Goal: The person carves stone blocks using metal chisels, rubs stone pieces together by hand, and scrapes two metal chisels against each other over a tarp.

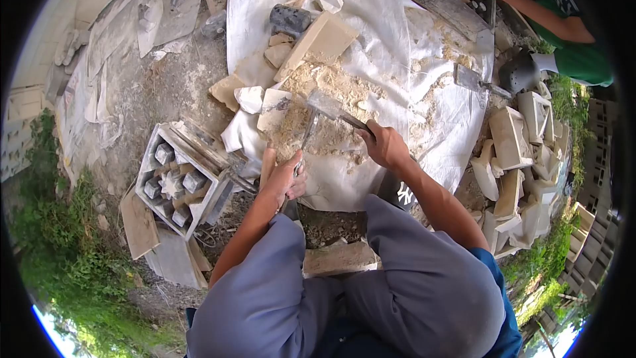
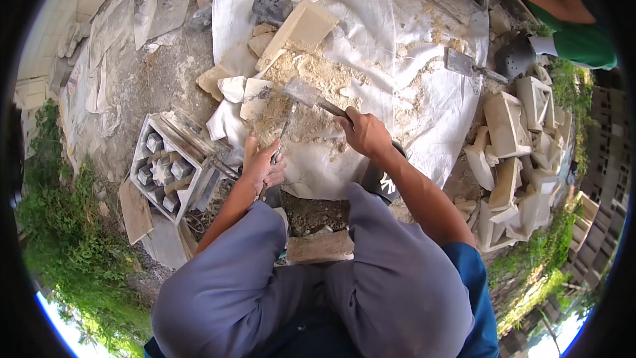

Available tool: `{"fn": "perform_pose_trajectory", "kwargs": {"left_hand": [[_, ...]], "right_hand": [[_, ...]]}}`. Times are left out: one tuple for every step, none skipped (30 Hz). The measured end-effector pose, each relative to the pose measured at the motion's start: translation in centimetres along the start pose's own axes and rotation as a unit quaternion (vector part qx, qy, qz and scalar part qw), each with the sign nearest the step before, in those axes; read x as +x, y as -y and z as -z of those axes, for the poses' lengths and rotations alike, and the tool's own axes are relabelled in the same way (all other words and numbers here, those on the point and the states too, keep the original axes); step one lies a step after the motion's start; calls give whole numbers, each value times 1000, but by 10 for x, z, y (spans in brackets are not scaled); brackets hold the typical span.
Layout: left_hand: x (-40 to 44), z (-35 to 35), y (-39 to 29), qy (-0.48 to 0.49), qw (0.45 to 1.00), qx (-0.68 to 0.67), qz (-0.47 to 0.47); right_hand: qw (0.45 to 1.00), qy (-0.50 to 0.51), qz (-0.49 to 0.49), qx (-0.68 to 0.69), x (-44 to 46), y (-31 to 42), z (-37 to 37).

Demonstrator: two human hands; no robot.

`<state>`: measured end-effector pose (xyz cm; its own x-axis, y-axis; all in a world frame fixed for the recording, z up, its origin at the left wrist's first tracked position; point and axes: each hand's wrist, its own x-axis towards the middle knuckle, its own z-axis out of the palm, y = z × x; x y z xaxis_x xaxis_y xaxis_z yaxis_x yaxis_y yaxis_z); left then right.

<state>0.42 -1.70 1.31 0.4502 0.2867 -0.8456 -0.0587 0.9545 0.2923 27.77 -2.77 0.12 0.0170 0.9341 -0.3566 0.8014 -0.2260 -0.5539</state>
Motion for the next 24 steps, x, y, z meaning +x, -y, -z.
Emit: {"fn": "perform_pose_trajectory", "kwargs": {"left_hand": [[-1,-1,-1,-3,1000,-18,9],[-1,-2,-1,-6,999,-36,19],[0,-1,0,-4,999,-34,19],[2,0,2,6,1000,-28,11],[4,3,4,13,1000,-24,4],[3,4,6,12,1000,-27,7],[4,5,6,13,1000,-26,3],[5,5,5,15,1000,-24,-3],[6,5,5,15,1000,-27,-4],[5,5,5,8,1000,-11,-9],[5,5,5,0,1000,8,-14],[4,4,7,-1,1000,8,-15],[3,1,10,-21,998,19,-49],[4,-1,12,-41,995,30,-84],[5,-3,13,-40,995,30,-84],[7,-3,13,-82,988,70,-114],[9,-3,13,-124,976,109,-144],[13,-1,13,-123,976,110,-144],[17,1,13,-143,965,151,-162],[21,2,12,-163,951,191,-180],[22,0,12,-162,951,190,-181],[24,-4,14,-154,958,165,-180],[25,-7,15,-146,963,140,-177],[34,-5,19,-143,963,140,-178]], "right_hand": [[998,-10,-49,43,10,-3,1],[993,-54,-58,91,17,-10,-2],[993,-57,-60,90,17,-11,3],[992,-54,-82,85,17,-12,9],[990,-49,-103,80,18,-13,13],[989,-43,-109,94,12,-8,17],[989,-40,-111,93,5,-6,15],[990,-33,-90,105,-2,-2,13],[990,-25,-68,117,-8,0,11],[994,-26,-17,107,-15,2,7],[994,-26,-17,107,-20,5,3],[996,-6,-4,94,-23,9,0],[997,12,8,80,-25,12,-4],[996,11,7,89,-26,10,-14],[996,10,8,89,-27,11,-20],[991,-2,-24,134,-27,13,-26],[982,-15,-55,180,-27,15,-31],[978,-30,-56,201,-26,14,-37],[978,-30,-56,201,-25,14,-43],[969,-55,-71,229,-23,14,-50],[960,-79,-85,256,-21,14,-55],[960,-79,-84,254,-16,14,-60],[963,-60,-126,231,-9,12,-63],[963,-42,-168,207,-4,11,-63]]}}
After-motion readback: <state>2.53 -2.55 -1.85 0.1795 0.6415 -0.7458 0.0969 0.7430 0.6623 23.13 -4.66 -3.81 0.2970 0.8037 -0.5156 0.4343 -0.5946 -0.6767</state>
